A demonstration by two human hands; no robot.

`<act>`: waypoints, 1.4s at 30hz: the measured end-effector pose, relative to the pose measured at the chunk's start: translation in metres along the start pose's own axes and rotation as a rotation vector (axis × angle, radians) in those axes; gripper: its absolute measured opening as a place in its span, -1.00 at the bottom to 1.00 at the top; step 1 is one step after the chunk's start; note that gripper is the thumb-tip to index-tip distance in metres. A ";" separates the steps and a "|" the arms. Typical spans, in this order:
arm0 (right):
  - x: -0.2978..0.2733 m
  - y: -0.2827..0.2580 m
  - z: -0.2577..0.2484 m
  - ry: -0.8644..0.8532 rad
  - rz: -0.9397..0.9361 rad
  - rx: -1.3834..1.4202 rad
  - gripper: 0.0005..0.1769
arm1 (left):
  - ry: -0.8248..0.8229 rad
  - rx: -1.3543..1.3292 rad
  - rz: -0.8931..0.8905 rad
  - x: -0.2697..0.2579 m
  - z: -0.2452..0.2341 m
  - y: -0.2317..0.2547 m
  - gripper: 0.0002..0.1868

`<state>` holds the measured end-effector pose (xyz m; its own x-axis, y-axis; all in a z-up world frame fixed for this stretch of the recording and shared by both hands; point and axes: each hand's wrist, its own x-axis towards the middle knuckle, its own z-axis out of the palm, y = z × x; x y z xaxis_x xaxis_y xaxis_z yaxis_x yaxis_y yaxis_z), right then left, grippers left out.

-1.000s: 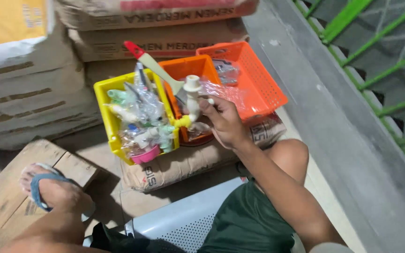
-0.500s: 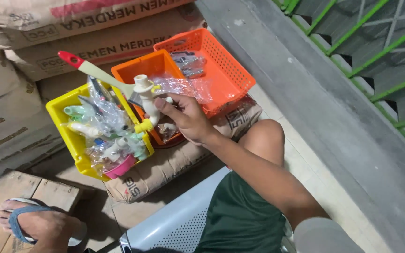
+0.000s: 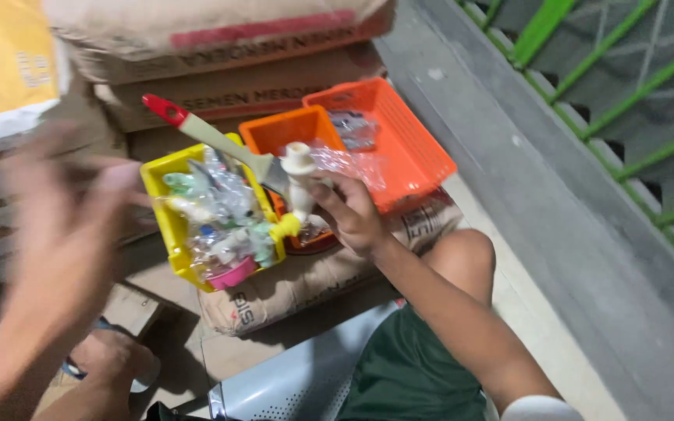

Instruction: Removing small plastic valves from packaging and cleaning them with a paintbrush

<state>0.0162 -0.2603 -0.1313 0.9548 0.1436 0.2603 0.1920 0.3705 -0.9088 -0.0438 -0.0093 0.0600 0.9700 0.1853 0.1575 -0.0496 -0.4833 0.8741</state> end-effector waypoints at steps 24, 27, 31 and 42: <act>-0.004 -0.009 0.016 0.104 0.021 -0.004 -0.71 | -0.393 -0.182 0.044 0.011 0.021 -0.052 -0.59; -0.006 -0.019 0.015 0.036 -0.006 -0.140 -0.82 | -0.394 -0.112 0.057 0.013 0.023 -0.056 -0.61; 0.002 -0.018 0.015 0.018 -0.103 -0.425 -0.83 | -0.319 -0.106 0.108 0.015 0.018 -0.066 -0.63; -0.006 -0.019 0.024 0.014 -0.322 -0.504 -0.66 | -0.255 -0.179 0.032 0.016 0.020 -0.068 -0.66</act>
<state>0.0012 -0.2467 -0.1078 0.8330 0.0833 0.5470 0.5529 -0.0880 -0.8286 -0.0202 0.0097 -0.0065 0.9946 -0.0594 0.0851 -0.0998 -0.3228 0.9412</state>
